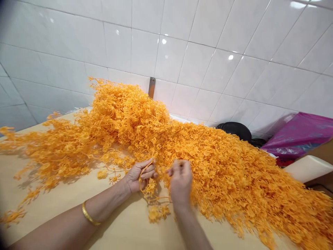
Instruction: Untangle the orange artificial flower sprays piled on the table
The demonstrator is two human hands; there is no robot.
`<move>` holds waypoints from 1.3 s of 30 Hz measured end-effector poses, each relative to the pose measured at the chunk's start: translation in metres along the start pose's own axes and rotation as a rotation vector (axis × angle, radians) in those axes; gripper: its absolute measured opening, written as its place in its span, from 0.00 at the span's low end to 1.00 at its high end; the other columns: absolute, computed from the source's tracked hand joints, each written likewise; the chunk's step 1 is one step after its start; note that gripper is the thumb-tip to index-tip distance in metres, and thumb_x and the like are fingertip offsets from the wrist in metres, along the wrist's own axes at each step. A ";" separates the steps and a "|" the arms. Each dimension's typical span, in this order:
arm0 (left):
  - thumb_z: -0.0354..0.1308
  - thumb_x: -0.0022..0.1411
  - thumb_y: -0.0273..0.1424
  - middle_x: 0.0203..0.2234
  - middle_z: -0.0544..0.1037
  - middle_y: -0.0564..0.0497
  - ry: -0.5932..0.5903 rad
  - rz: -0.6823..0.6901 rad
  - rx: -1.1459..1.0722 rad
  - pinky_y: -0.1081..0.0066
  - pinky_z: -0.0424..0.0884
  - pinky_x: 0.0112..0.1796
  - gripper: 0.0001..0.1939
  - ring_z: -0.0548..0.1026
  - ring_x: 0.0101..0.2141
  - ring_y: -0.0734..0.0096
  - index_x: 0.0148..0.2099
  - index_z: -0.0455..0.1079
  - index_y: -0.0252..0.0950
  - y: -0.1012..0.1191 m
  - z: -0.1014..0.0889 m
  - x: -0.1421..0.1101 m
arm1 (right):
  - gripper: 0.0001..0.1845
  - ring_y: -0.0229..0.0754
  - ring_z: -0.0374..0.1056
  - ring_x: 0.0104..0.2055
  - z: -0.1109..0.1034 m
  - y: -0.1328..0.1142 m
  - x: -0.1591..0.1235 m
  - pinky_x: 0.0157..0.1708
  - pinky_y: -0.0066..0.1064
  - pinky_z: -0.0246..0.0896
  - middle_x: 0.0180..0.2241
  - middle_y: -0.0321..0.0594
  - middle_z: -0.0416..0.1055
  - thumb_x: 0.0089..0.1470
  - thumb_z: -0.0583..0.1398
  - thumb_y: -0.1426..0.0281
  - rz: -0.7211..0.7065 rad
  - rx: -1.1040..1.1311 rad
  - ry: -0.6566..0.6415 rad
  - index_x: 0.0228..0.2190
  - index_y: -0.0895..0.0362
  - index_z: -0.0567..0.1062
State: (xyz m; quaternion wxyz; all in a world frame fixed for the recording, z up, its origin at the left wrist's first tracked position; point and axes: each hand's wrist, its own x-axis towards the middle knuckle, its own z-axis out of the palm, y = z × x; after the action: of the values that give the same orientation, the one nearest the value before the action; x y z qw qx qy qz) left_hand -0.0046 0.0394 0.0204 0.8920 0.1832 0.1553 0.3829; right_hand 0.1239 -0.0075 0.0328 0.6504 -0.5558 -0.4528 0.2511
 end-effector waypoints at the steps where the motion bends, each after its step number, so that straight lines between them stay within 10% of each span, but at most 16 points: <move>1: 0.43 0.60 0.27 0.07 0.51 0.62 -0.015 0.007 0.034 0.78 0.67 0.25 0.13 0.50 0.08 0.87 0.26 0.63 0.31 0.001 -0.001 -0.002 | 0.11 0.32 0.56 0.19 -0.008 -0.002 0.007 0.24 0.27 0.57 0.17 0.28 0.56 0.50 0.53 0.63 0.003 0.096 0.110 0.24 0.55 0.57; 5: 0.43 0.60 0.30 0.07 0.49 0.63 -0.080 0.022 0.126 0.76 0.67 0.26 0.13 0.49 0.08 0.87 0.28 0.64 0.30 0.005 -0.003 -0.010 | 0.08 0.32 0.55 0.19 -0.045 -0.006 0.016 0.22 0.27 0.57 0.18 0.28 0.56 0.49 0.53 0.63 -0.079 -0.033 0.126 0.30 0.54 0.61; 16: 0.45 0.58 0.29 0.08 0.52 0.63 -0.215 0.010 0.328 0.77 0.65 0.23 0.10 0.48 0.09 0.88 0.29 0.65 0.31 0.012 0.031 -0.021 | 0.17 0.46 0.53 0.49 -0.070 0.004 -0.043 0.45 0.39 0.49 0.50 0.42 0.58 0.54 0.48 0.72 -0.736 -1.103 -0.606 0.45 0.49 0.66; 23: 0.46 0.57 0.27 0.08 0.52 0.62 -0.329 0.101 0.775 0.78 0.62 0.21 0.08 0.50 0.10 0.87 0.29 0.64 0.31 0.066 0.111 -0.046 | 0.16 0.46 0.51 0.48 -0.062 0.022 -0.010 0.44 0.39 0.46 0.49 0.42 0.58 0.55 0.47 0.66 -0.701 -1.299 -0.517 0.44 0.50 0.66; 28: 0.50 0.55 0.27 0.11 0.60 0.60 -0.193 0.292 1.074 0.78 0.62 0.19 0.04 0.52 0.09 0.88 0.32 0.64 0.32 0.095 0.152 -0.068 | 0.12 0.46 0.53 0.45 -0.054 0.024 -0.005 0.40 0.37 0.49 0.47 0.44 0.60 0.53 0.49 0.67 -0.690 -1.336 -0.480 0.38 0.52 0.69; 36: 0.53 0.49 0.21 0.19 0.68 0.52 -0.004 0.037 0.953 0.73 0.66 0.21 0.03 0.64 0.15 0.80 0.30 0.63 0.31 0.059 0.099 -0.057 | 0.11 0.48 0.52 0.47 -0.050 -0.007 -0.025 0.42 0.41 0.49 0.47 0.46 0.58 0.52 0.50 0.70 -0.760 -1.078 -0.369 0.33 0.54 0.71; 39: 0.51 0.51 0.19 0.19 0.68 0.52 0.034 0.020 0.813 0.77 0.64 0.20 0.04 0.62 0.14 0.85 0.31 0.63 0.31 0.060 0.087 -0.051 | 0.12 0.46 0.52 0.47 -0.041 -0.020 -0.048 0.44 0.40 0.48 0.46 0.44 0.60 0.52 0.49 0.69 -0.816 -0.944 -0.612 0.36 0.55 0.70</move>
State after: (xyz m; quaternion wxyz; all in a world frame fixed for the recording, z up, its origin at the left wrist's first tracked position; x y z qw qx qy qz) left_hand -0.0395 0.0226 0.1309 0.7405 0.5159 0.3072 0.3019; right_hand 0.1336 -0.0729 0.0375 0.2244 -0.4688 -0.8494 -0.0916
